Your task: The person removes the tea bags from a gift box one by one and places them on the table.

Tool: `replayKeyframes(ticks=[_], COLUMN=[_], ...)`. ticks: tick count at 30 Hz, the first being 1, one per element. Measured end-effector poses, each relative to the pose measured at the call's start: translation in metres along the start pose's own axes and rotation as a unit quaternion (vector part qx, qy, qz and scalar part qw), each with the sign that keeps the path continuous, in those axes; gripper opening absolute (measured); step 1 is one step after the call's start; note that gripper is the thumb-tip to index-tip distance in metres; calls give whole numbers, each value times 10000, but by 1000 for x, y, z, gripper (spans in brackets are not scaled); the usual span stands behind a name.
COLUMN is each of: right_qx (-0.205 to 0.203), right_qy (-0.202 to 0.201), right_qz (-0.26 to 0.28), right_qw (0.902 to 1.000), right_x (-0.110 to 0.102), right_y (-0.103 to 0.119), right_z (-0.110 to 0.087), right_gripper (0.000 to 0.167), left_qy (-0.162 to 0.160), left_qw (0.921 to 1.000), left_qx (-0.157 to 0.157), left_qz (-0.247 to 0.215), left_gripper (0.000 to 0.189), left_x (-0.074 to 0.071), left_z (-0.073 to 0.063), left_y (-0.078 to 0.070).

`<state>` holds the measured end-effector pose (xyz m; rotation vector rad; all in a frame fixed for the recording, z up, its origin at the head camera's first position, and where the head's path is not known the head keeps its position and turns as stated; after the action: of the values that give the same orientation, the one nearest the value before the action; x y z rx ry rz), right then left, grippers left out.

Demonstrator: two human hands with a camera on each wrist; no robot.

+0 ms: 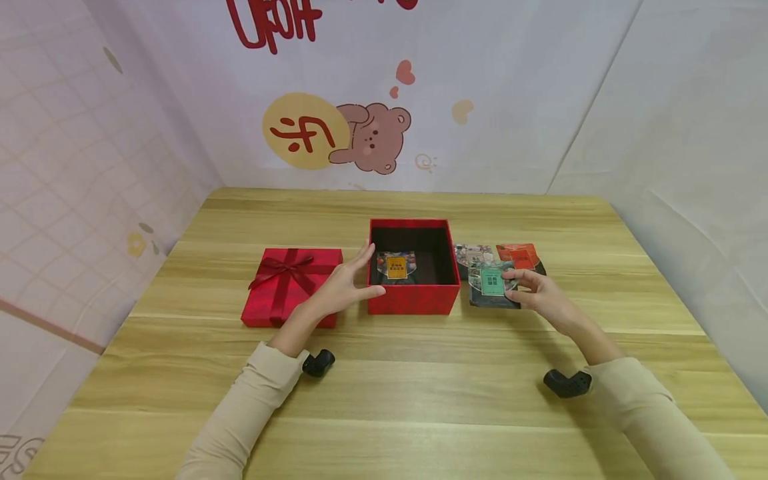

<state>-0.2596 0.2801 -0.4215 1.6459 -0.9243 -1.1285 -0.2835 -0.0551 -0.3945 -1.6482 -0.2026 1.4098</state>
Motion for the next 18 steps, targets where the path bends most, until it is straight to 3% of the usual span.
replayKeyframes(ticks=[18], right_qx=[132], right_qy=[278], right_qz=[-129], right_qw=[9994], right_x=[14], right_y=[-16], right_z=[-2], right_gripper=[46], left_qy=[35], left_qw=[10000], left_qx=[-33], left_qz=[56], left_gripper=[87], left_x=[0], left_z=[0], left_y=[-1])
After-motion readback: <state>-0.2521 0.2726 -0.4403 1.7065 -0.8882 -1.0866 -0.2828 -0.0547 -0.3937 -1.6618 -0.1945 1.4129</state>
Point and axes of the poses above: each hand's wrist, its own z-axis towards the middle knuckle, its own x-axis out of the palm, y = z × x, the point moved 7 cm from there along z, towards the middle knuckle, and after that the axes turned 6 degrees about z, right-handed, at the moved point
